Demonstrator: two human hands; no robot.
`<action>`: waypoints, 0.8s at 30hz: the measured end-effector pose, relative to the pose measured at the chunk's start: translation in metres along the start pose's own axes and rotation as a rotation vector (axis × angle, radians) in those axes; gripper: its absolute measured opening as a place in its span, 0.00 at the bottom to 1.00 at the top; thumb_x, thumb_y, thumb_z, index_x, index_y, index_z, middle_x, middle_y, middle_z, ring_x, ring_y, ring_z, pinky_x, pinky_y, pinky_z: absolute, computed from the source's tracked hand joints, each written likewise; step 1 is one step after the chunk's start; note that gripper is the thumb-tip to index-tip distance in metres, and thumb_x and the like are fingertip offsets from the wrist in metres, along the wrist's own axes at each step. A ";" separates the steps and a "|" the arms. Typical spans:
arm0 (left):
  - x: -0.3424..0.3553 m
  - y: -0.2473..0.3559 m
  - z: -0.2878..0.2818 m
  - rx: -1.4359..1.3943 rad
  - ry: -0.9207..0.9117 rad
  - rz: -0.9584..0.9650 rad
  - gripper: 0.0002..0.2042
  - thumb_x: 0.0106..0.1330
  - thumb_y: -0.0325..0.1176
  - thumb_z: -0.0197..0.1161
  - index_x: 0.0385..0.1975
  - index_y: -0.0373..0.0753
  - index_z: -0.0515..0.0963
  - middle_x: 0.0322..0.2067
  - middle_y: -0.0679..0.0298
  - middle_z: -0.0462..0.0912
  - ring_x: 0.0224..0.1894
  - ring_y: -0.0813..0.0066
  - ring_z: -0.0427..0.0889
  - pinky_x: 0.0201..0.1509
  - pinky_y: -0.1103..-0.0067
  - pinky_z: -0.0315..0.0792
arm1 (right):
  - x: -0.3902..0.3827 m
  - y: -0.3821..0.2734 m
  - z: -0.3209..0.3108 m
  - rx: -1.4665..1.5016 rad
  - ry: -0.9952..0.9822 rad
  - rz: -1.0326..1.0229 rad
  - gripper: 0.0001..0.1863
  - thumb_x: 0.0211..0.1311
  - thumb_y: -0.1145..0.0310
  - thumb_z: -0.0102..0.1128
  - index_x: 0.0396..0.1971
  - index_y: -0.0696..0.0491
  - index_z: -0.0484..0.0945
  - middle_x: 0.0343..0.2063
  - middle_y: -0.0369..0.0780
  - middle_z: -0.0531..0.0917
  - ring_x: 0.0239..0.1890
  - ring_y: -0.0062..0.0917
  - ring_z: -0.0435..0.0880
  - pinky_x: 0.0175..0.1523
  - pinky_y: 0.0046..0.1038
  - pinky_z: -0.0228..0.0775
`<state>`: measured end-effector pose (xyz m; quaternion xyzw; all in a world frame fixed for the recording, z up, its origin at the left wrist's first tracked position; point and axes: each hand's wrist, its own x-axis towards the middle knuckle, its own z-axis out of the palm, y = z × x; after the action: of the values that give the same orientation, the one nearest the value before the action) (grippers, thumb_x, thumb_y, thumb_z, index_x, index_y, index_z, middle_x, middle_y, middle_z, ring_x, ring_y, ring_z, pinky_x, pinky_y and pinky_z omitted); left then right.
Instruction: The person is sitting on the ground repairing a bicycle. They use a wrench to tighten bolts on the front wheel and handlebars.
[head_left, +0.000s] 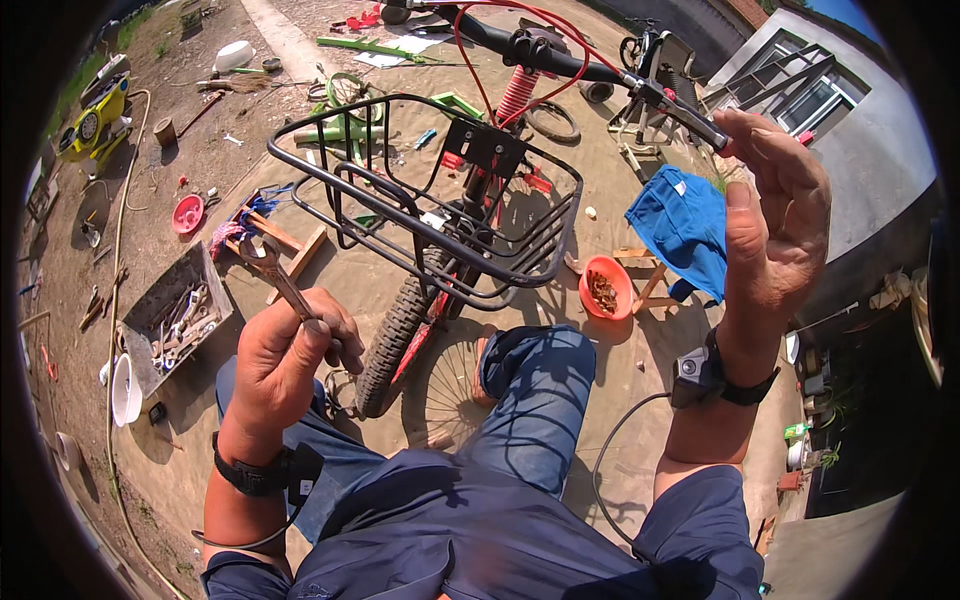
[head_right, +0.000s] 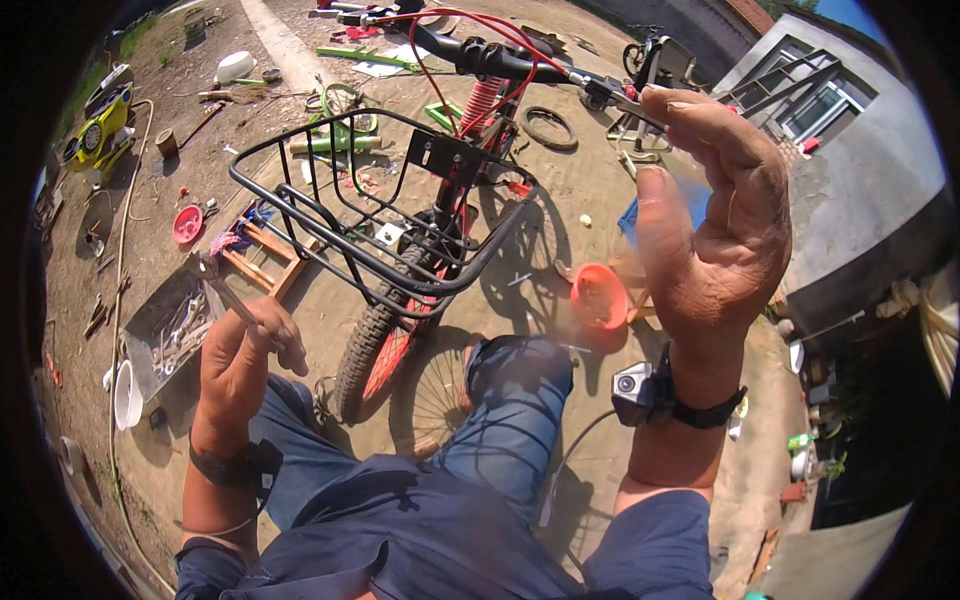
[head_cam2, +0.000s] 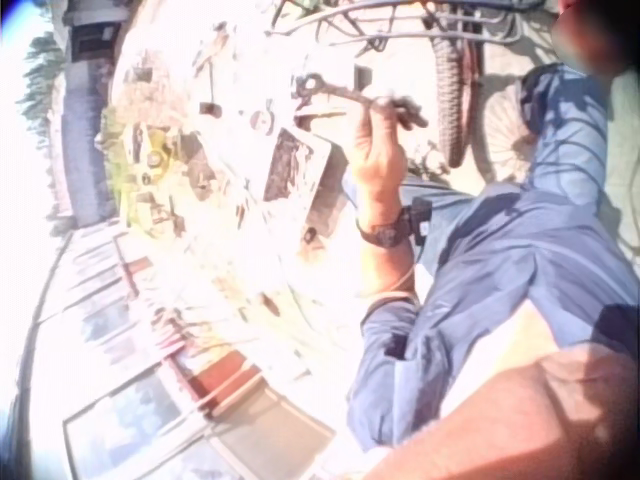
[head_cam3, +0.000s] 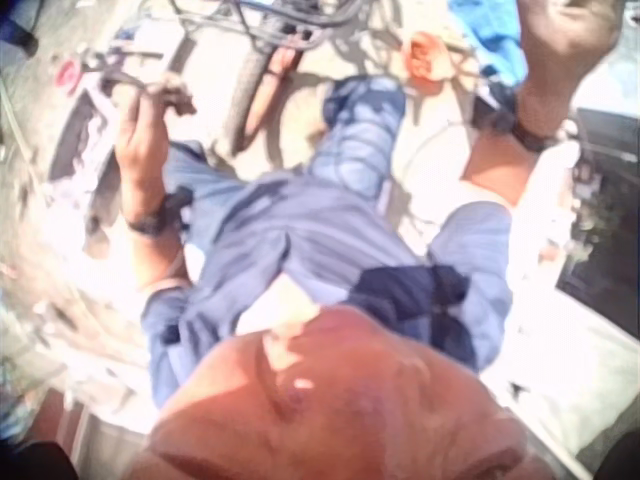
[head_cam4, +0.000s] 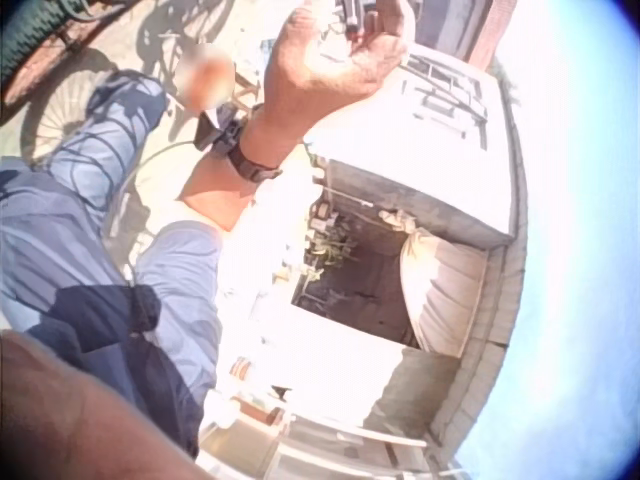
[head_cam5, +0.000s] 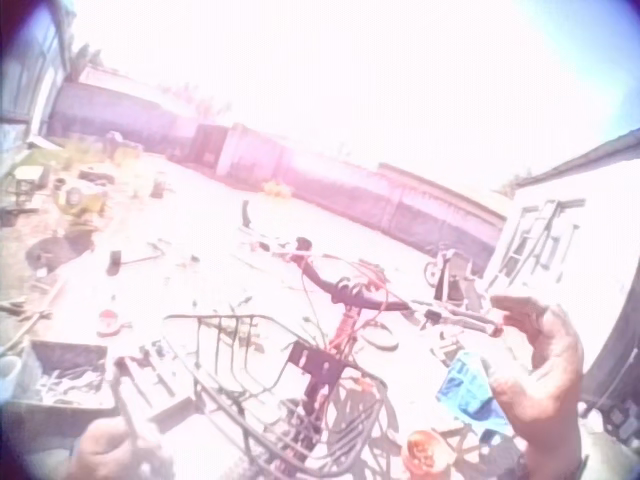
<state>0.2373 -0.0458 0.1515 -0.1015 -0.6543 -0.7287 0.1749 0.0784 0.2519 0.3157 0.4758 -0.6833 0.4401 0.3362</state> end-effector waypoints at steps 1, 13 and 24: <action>-0.007 -0.009 -0.013 0.008 0.082 -0.006 0.14 0.75 0.41 0.51 0.37 0.35 0.73 0.29 0.62 0.78 0.27 0.78 0.79 0.29 0.85 0.69 | 0.014 0.014 -0.017 -0.283 -0.058 0.036 0.27 0.50 0.74 0.68 0.53 0.60 0.73 0.50 0.44 0.80 0.54 0.30 0.79 0.61 0.31 0.67; -0.065 -0.117 -0.083 -0.016 0.618 -0.289 0.13 0.75 0.42 0.51 0.36 0.39 0.74 0.26 0.65 0.79 0.23 0.81 0.77 0.26 0.87 0.67 | 0.067 0.109 -0.023 -1.113 -0.641 0.363 0.25 0.47 0.56 0.74 0.41 0.57 0.79 0.36 0.51 0.84 0.42 0.45 0.82 0.46 0.40 0.73; -0.073 -0.132 -0.096 0.030 0.624 -0.336 0.13 0.74 0.43 0.54 0.37 0.38 0.75 0.27 0.66 0.78 0.25 0.81 0.76 0.30 0.85 0.70 | 0.067 0.144 -0.033 -1.180 -0.740 0.147 0.25 0.58 0.49 0.65 0.40 0.58 0.77 0.35 0.52 0.83 0.39 0.47 0.82 0.43 0.41 0.73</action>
<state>0.2613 -0.1214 -0.0091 0.2376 -0.5874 -0.7336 0.2456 -0.0779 0.2811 0.3471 0.2848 -0.9082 -0.1734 0.2530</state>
